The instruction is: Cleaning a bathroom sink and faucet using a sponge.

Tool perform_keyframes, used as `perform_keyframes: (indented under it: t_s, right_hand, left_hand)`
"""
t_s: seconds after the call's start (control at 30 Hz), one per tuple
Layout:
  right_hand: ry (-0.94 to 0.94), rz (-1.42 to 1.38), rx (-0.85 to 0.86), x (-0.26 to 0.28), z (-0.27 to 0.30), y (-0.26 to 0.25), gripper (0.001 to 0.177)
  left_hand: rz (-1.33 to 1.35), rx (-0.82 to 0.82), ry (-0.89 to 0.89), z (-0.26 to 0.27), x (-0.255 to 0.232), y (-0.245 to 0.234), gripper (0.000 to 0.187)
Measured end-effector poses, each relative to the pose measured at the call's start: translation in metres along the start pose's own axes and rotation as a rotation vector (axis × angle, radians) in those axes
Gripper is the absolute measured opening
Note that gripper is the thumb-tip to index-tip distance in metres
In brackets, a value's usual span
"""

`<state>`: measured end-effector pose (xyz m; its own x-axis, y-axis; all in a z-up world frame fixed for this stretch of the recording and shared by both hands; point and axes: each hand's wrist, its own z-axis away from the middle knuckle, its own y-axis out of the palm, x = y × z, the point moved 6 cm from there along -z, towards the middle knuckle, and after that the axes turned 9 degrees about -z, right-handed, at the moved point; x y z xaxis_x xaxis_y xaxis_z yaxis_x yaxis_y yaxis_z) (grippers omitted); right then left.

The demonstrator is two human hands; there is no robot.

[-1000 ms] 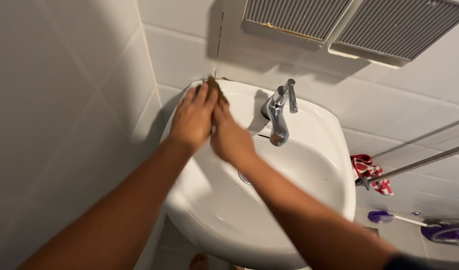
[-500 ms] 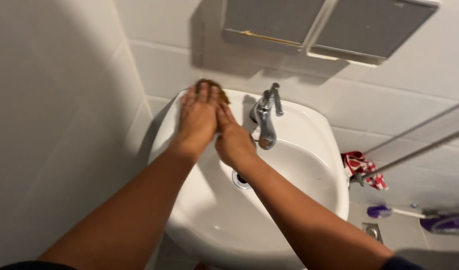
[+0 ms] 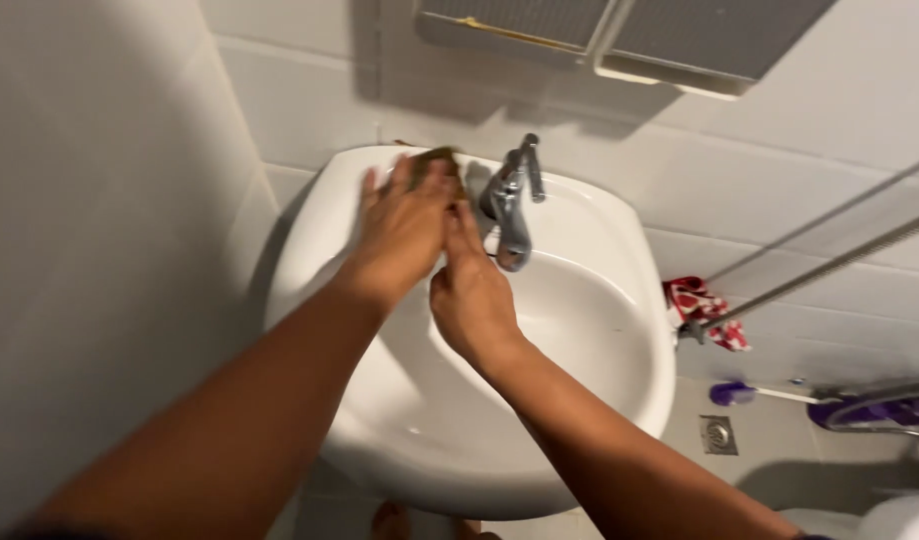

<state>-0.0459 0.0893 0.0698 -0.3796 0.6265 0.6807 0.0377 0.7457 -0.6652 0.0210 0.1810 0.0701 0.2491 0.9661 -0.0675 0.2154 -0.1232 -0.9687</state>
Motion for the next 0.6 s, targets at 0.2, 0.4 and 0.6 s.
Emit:
perform_keyframes:
  t_s: [0.2,0.4,0.6]
  right_hand:
    - [0.316,0.07,0.183,-0.021,0.005,0.009,0.087]
    - [-0.155,0.052,0.178,0.019,0.002,0.047,0.063]
    - [0.284,0.033,0.081,-0.037,-0.015,0.028,0.066]
  left_hand:
    - [-0.003,0.099,0.086,0.012,-0.007,-0.007,0.063]
    - [-0.165,-0.049,-0.165,0.067,0.056,0.043,0.054]
    - [-0.009,0.238,0.036,-0.001,-0.004,-0.012,0.055]
